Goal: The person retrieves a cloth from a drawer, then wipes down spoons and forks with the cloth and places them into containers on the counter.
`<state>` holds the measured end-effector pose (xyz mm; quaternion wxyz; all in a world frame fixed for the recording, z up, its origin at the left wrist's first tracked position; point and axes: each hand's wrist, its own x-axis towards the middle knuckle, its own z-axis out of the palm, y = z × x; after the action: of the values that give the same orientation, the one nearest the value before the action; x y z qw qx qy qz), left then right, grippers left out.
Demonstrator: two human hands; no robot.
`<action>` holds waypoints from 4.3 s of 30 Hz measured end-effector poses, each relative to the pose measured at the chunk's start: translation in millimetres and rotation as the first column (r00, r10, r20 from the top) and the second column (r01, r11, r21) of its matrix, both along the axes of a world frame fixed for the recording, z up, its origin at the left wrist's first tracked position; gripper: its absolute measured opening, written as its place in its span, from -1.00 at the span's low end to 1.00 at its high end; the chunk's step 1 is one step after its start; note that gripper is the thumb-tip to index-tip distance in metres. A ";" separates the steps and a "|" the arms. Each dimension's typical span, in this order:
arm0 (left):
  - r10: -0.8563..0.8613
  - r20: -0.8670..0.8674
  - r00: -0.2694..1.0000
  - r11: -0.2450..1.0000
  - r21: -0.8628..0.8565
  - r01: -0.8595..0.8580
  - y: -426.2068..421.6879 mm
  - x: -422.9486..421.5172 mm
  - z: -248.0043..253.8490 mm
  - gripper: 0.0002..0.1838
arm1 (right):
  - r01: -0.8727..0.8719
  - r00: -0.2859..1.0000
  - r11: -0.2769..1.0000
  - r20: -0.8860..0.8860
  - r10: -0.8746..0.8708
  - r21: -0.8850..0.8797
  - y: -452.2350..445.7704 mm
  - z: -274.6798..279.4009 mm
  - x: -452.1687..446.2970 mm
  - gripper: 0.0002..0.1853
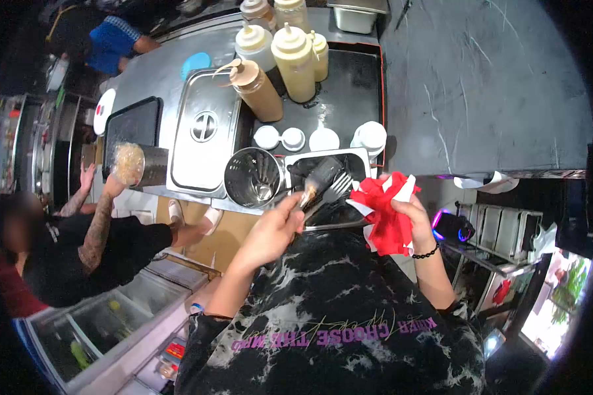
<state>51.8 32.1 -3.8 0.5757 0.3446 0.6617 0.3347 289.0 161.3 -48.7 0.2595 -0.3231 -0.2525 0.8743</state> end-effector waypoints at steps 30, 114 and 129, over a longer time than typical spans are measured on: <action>-0.372 -0.604 -0.705 0.381 -0.792 0.477 95.9 37.7 -107.8 -0.77 | 0.233 0.972 0.969 -0.036 -0.231 0.085 -22.5 5.8 50.0 -0.46; -0.008 0.043 0.999 0.890 0.456 -0.012 -34.1 -34.8 -7.2 -0.70 | 0.289 0.816 0.391 -0.010 -0.579 0.874 -36.8 34.3 -162.6 -0.72; -0.211 -0.767 0.606 0.975 -0.116 0.192 -43.2 -98.5 25.8 -0.82 | 0.143 0.814 0.467 0.165 -0.557 0.872 16.6 44.4 -44.0 -0.67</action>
<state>-46.7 -11.1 22.0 0.2728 0.5204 0.8052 0.0799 245.1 177.9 -4.3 0.4962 -0.3909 -0.6095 0.4790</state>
